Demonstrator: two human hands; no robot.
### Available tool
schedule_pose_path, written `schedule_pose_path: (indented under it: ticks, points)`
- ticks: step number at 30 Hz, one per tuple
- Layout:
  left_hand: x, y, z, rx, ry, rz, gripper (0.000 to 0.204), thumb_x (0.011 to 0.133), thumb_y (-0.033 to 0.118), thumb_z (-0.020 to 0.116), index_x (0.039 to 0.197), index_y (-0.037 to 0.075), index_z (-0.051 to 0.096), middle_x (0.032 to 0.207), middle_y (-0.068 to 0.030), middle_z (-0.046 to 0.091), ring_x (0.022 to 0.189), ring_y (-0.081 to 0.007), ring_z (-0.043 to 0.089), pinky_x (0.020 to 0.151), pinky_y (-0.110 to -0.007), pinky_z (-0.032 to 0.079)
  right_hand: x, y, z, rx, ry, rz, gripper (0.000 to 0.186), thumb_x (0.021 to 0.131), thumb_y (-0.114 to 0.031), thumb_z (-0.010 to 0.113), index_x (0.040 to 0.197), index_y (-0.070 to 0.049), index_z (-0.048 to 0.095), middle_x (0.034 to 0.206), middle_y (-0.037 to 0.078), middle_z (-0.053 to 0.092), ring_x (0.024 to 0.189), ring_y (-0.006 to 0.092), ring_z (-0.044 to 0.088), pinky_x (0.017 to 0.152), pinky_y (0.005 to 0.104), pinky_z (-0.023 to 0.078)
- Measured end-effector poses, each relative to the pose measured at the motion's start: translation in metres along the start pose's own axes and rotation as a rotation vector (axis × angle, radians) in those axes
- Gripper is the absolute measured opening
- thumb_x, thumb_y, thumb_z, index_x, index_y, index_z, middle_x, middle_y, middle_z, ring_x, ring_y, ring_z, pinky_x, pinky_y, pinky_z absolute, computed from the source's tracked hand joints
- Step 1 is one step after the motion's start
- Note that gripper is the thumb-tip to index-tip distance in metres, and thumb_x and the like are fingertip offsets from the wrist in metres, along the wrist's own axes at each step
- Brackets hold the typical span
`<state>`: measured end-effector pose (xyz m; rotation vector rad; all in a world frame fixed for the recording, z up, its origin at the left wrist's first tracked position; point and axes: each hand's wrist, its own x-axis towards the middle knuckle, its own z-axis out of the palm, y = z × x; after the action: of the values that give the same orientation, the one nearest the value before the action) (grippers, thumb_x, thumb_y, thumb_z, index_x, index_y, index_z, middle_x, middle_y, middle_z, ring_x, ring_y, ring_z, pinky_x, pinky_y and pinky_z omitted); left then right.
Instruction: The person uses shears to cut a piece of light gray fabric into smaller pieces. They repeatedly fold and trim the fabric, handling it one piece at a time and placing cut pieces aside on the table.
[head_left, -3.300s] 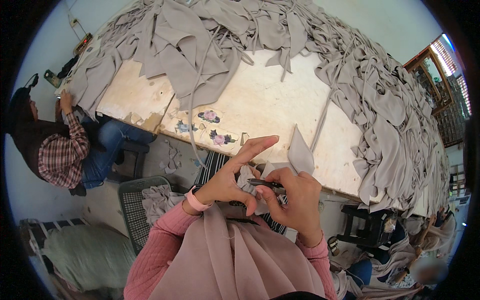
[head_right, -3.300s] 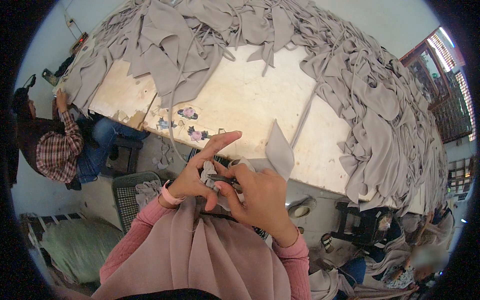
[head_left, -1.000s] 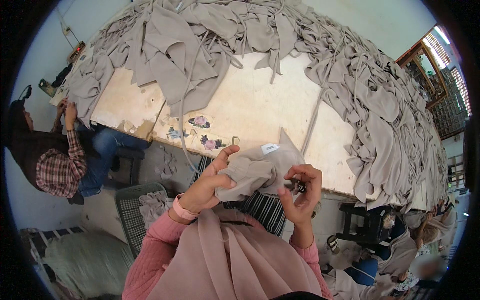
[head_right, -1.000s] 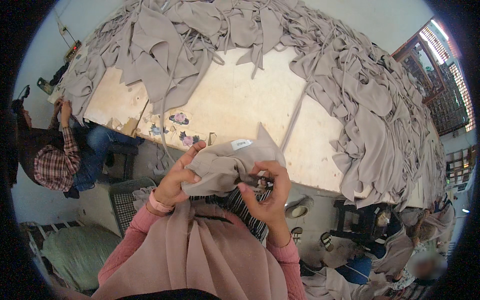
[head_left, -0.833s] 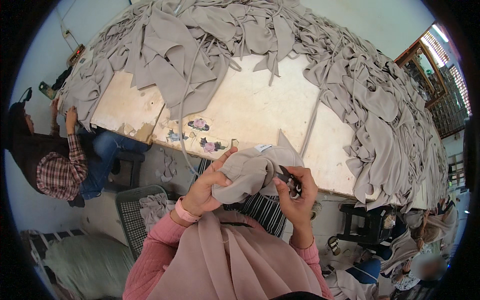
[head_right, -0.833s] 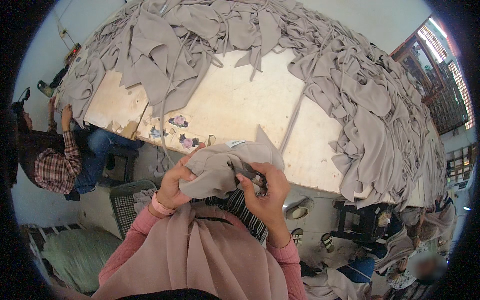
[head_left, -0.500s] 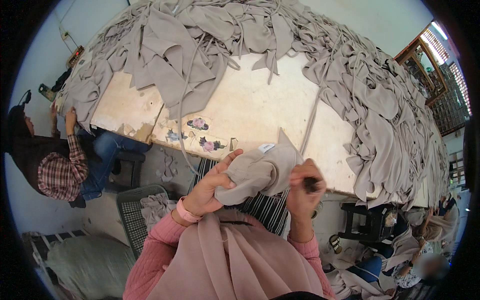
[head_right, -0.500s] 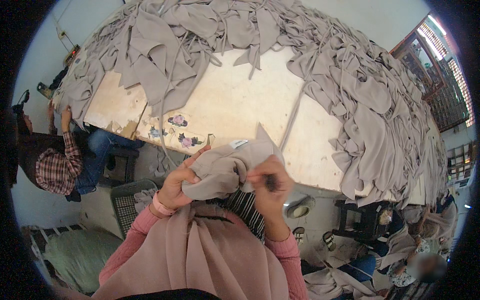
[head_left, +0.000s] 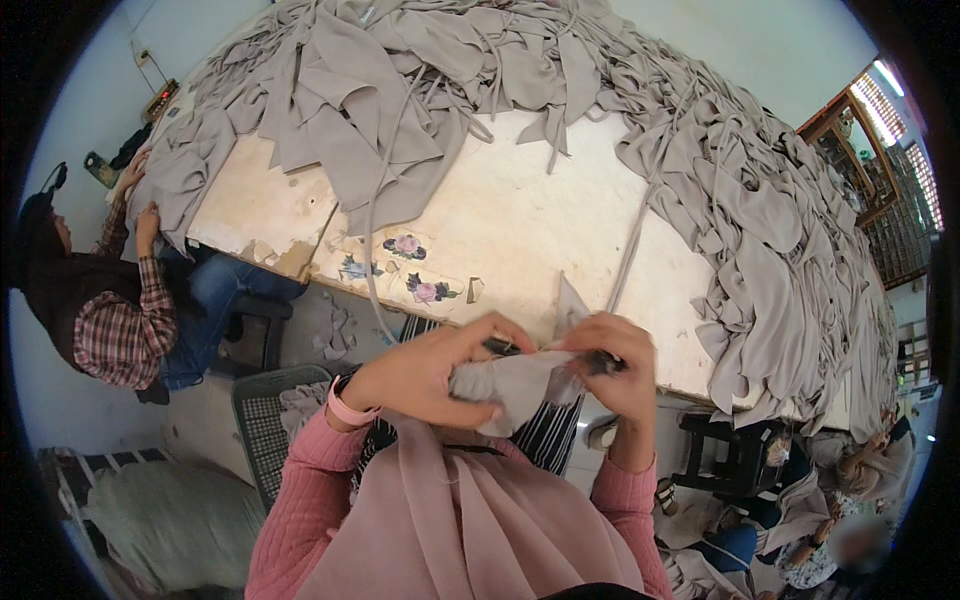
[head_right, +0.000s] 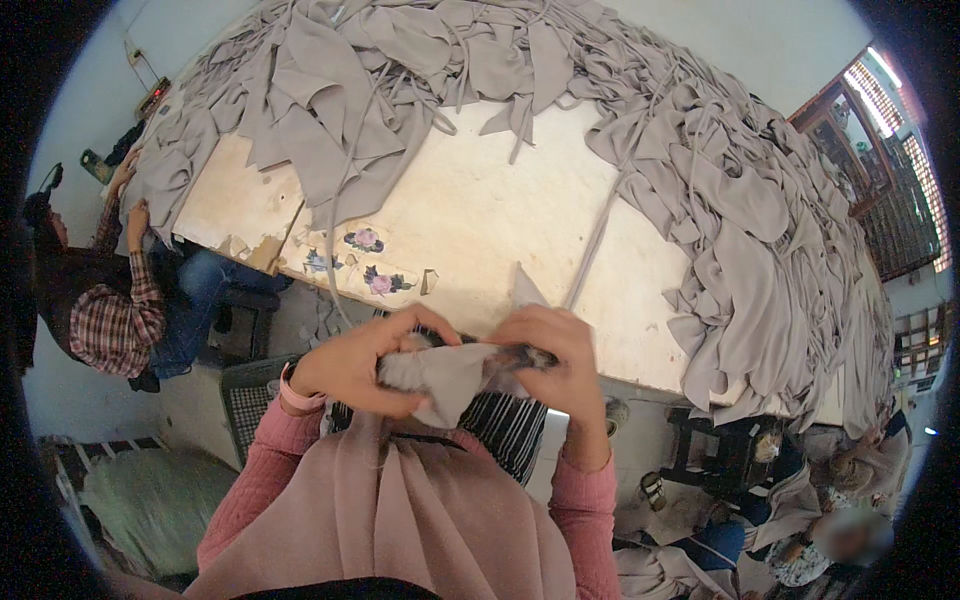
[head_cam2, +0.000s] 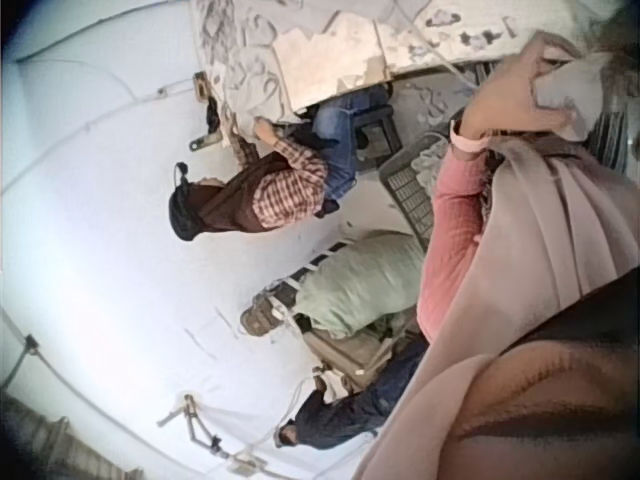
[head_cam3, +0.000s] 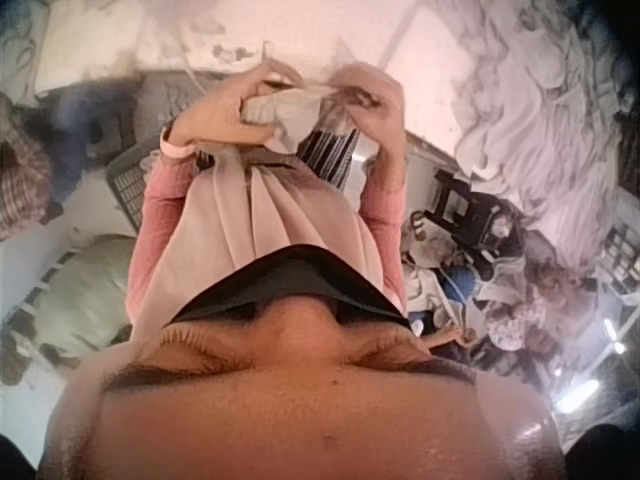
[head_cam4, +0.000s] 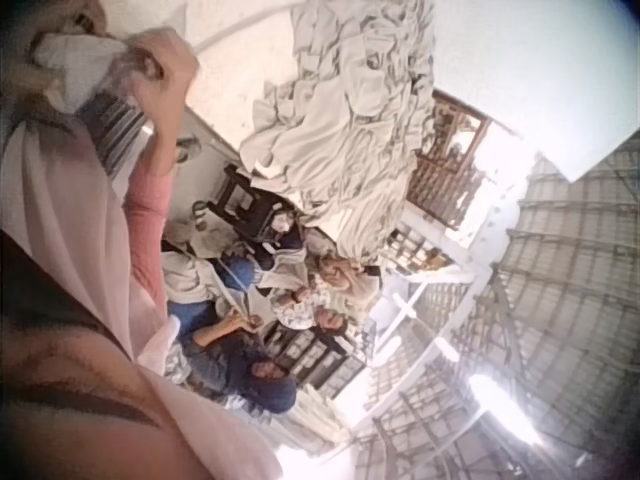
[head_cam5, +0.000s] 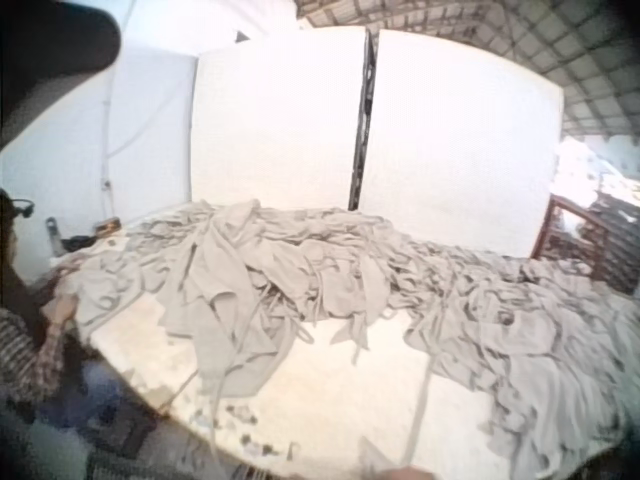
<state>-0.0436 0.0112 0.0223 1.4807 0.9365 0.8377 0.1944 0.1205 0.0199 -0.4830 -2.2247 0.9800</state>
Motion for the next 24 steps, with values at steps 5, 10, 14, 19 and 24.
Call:
schedule_pose_path:
  ticks: [5, 10, 14, 19, 24]
  points:
    - [0.016, -0.032, 0.007, 0.533, 0.805, 0.355, 0.055, 0.061, -0.007, 0.075, 0.106, 0.006, 0.047, 0.078, -0.0037, 0.053, 0.062, -0.0126, 0.051, 0.061, -0.024, 0.043, -0.025, -0.037, -0.001, -0.557, 0.091, -0.13, 0.03, 0.055, -0.013, 0.078, 0.083, -0.021, 0.071, 0.086, -0.008, 0.067, 0.062, 0.0077, 0.058, 0.053, 0.0266, 0.031]
    - [0.026, -0.05, 0.03, 0.204, 0.937, 0.522, 0.052, 0.064, -0.007, 0.079, 0.097, 0.007, 0.042, 0.08, -0.002, 0.048, 0.068, -0.008, 0.05, 0.061, -0.02, 0.042, -0.027, -0.049, 0.027, -0.504, 0.25, -0.135, 0.042, 0.056, -0.021, 0.083, 0.096, -0.023, 0.073, 0.073, -0.007, 0.058, 0.053, 0.007, 0.048, 0.052, 0.0269, 0.027]
    - [0.034, -0.046, 0.047, -0.017, 0.923, 0.466, 0.053, 0.068, -0.006, 0.08, 0.099, 0.009, 0.039, 0.084, -0.0003, 0.047, 0.069, -0.0053, 0.046, 0.06, -0.018, 0.039, -0.02, -0.047, 0.045, -0.57, 0.229, -0.289, 0.041, 0.062, -0.017, 0.083, 0.101, -0.017, 0.073, 0.07, -0.006, 0.056, 0.052, 0.0075, 0.048, 0.052, 0.0268, 0.027]
    - [0.039, -0.046, 0.035, -0.373, 0.9, 0.367, 0.056, 0.066, -0.016, 0.069, 0.103, 0.011, 0.037, 0.082, 0.0015, 0.04, 0.067, -0.005, 0.04, 0.058, -0.018, 0.037, -0.015, -0.045, 0.047, 0.102, 0.187, -0.251, 0.027, 0.073, -0.017, 0.078, 0.098, -0.011, 0.07, 0.07, -0.005, 0.057, 0.055, 0.0095, 0.052, 0.054, 0.0274, 0.03]
    - [0.04, -0.048, 0.038, -0.612, 0.878, 0.295, 0.051, 0.07, -0.02, 0.062, 0.099, 0.013, 0.036, 0.076, 0.0034, 0.037, 0.06, -0.004, 0.036, 0.053, -0.018, 0.029, -0.018, -0.052, 0.042, -0.181, 0.258, -0.024, 0.037, 0.072, -0.022, 0.081, 0.103, -0.009, 0.065, 0.078, 0.001, 0.065, 0.061, 0.0162, 0.057, 0.056, 0.0289, 0.033]
